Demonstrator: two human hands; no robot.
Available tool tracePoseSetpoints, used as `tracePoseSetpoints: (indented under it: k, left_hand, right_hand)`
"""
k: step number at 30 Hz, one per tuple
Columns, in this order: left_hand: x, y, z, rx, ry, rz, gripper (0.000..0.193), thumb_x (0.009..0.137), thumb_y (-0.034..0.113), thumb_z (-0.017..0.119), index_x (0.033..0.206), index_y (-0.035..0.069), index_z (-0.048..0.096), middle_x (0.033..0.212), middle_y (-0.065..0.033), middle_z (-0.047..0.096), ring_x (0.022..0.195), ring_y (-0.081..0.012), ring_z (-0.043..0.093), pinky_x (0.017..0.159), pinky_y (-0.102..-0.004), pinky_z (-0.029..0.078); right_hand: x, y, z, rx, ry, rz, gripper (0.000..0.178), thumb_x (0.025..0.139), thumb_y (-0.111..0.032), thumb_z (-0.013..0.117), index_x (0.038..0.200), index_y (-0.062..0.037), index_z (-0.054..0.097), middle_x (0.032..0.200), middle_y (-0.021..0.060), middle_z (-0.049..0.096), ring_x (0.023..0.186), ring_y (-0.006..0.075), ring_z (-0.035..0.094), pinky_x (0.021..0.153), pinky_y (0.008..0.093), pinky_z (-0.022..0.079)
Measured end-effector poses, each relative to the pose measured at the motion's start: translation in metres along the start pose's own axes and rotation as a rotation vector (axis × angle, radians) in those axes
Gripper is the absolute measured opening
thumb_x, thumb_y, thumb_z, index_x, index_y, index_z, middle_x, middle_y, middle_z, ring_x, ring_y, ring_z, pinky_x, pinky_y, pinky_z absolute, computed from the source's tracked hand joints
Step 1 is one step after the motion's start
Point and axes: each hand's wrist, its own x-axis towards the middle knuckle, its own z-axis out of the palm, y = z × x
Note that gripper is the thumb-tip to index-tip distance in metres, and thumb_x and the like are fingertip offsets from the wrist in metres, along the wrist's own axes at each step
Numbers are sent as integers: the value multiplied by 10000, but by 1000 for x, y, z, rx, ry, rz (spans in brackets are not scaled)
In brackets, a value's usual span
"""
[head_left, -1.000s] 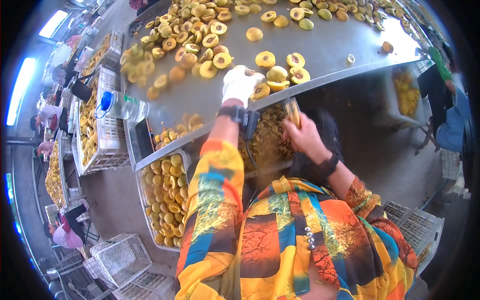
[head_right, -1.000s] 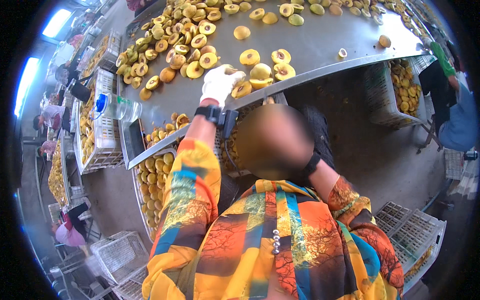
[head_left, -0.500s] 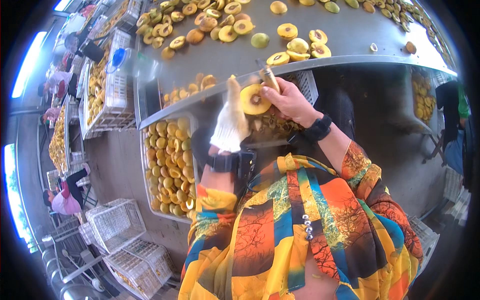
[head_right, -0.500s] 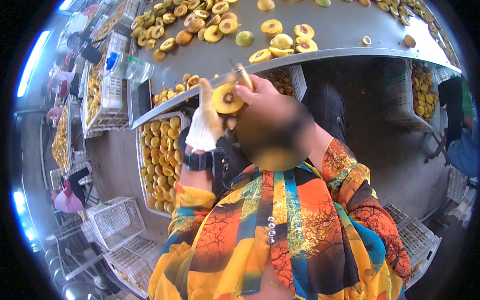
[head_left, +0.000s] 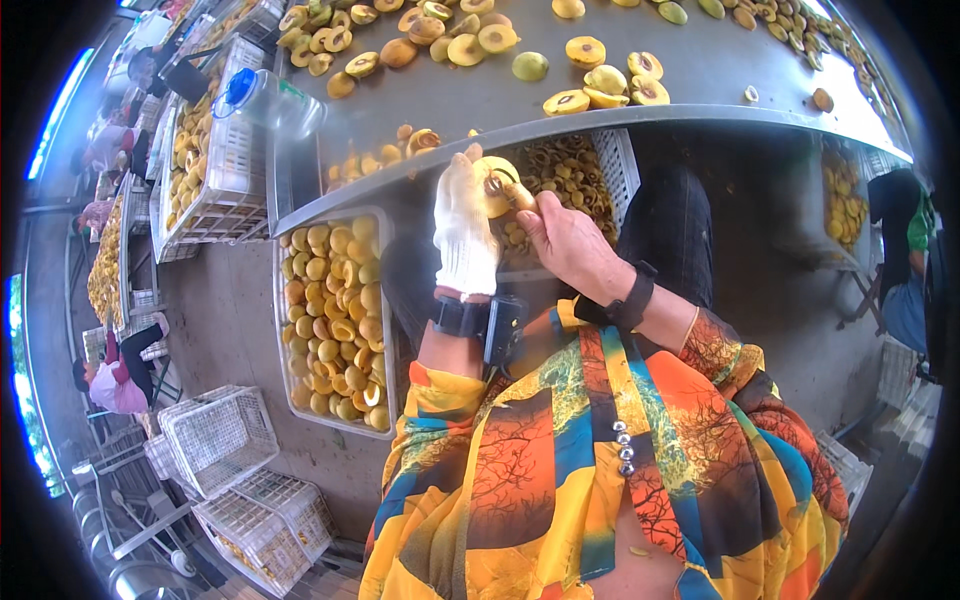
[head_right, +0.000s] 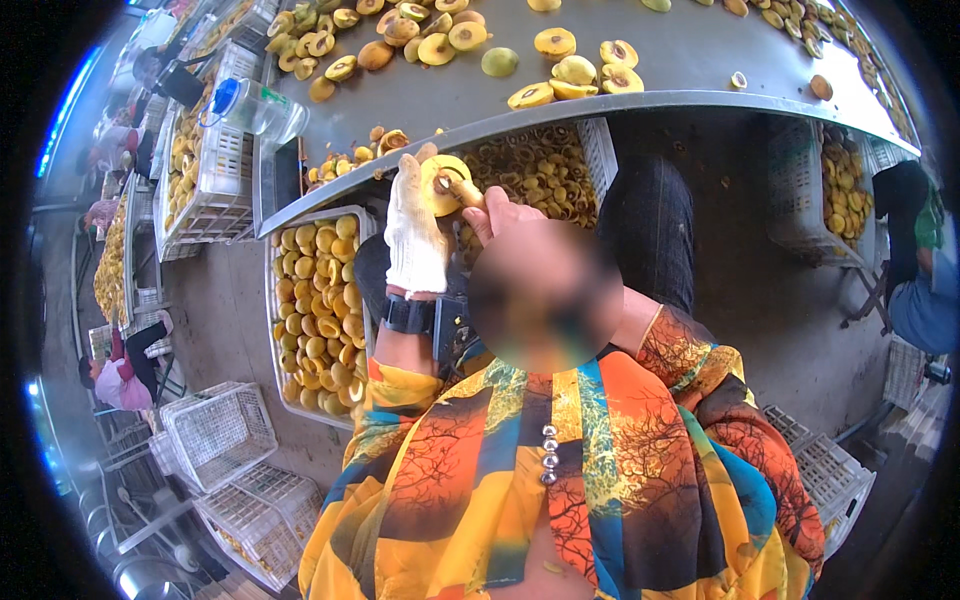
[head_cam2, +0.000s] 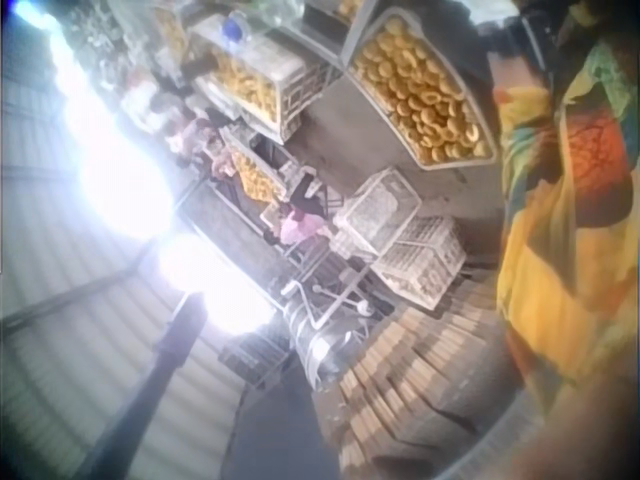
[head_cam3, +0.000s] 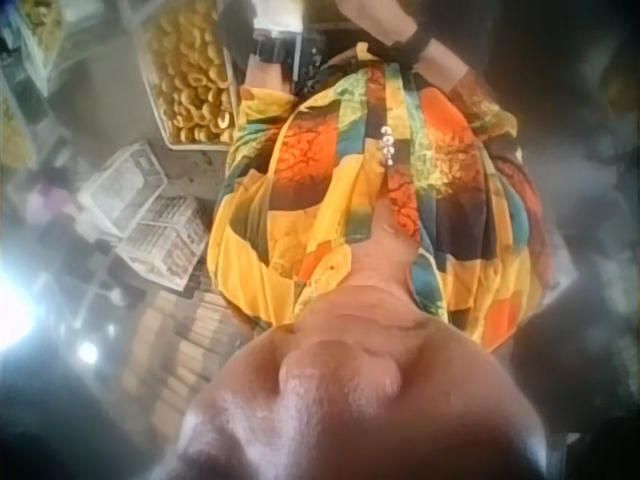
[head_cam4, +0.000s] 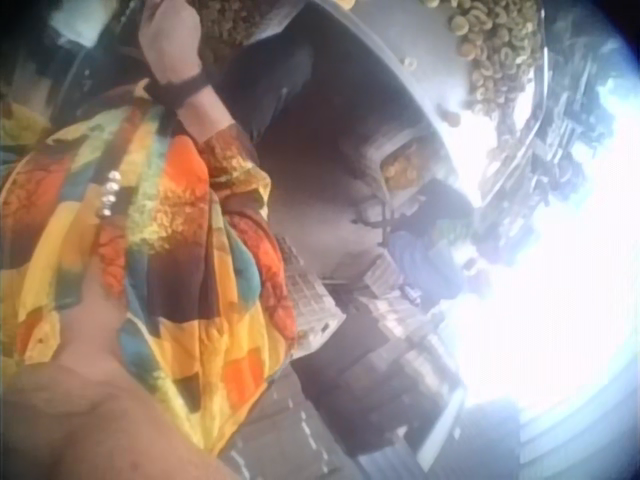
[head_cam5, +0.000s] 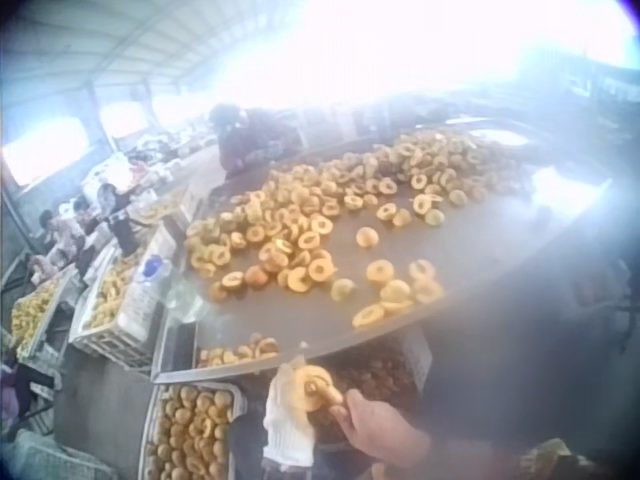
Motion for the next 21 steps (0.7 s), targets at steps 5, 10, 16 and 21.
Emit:
tracePoseSetpoints:
  k: [5,10,16,21]
  left_hand:
    - [0,3,-1,135,-14,41,570,920,509,445,1100,-13,585,903,-79,626,733,-139,570,666,-252,484]
    - [-1,14,-7,118,-33,-142,691,912,581,371,991,-58,620,812,-94,632,636,-139,571,594,-246,479]
    - [9,17,-18,259,-138,-251,696,916,579,353,915,-48,654,748,-87,635,593,-144,573,564,-251,475]
    - [1,2,-7,222,68,48,602,955,487,358,933,-37,653,777,-75,647,629,-120,569,588,-229,459]
  right_hand:
    - [-5,-4,5,13,-38,-43,303,963,-277,405,864,9,404,591,241,539,590,424,560,527,476,429]
    - [-10,-4,9,39,-162,-73,335,959,-283,403,840,30,430,610,255,559,604,430,573,556,484,448]
    - [4,-4,7,107,-232,-91,379,957,-297,401,887,70,468,628,277,564,565,406,580,521,445,460]
    - [3,-22,0,542,-466,355,380,974,-342,348,849,5,444,580,31,460,380,119,467,342,268,388]
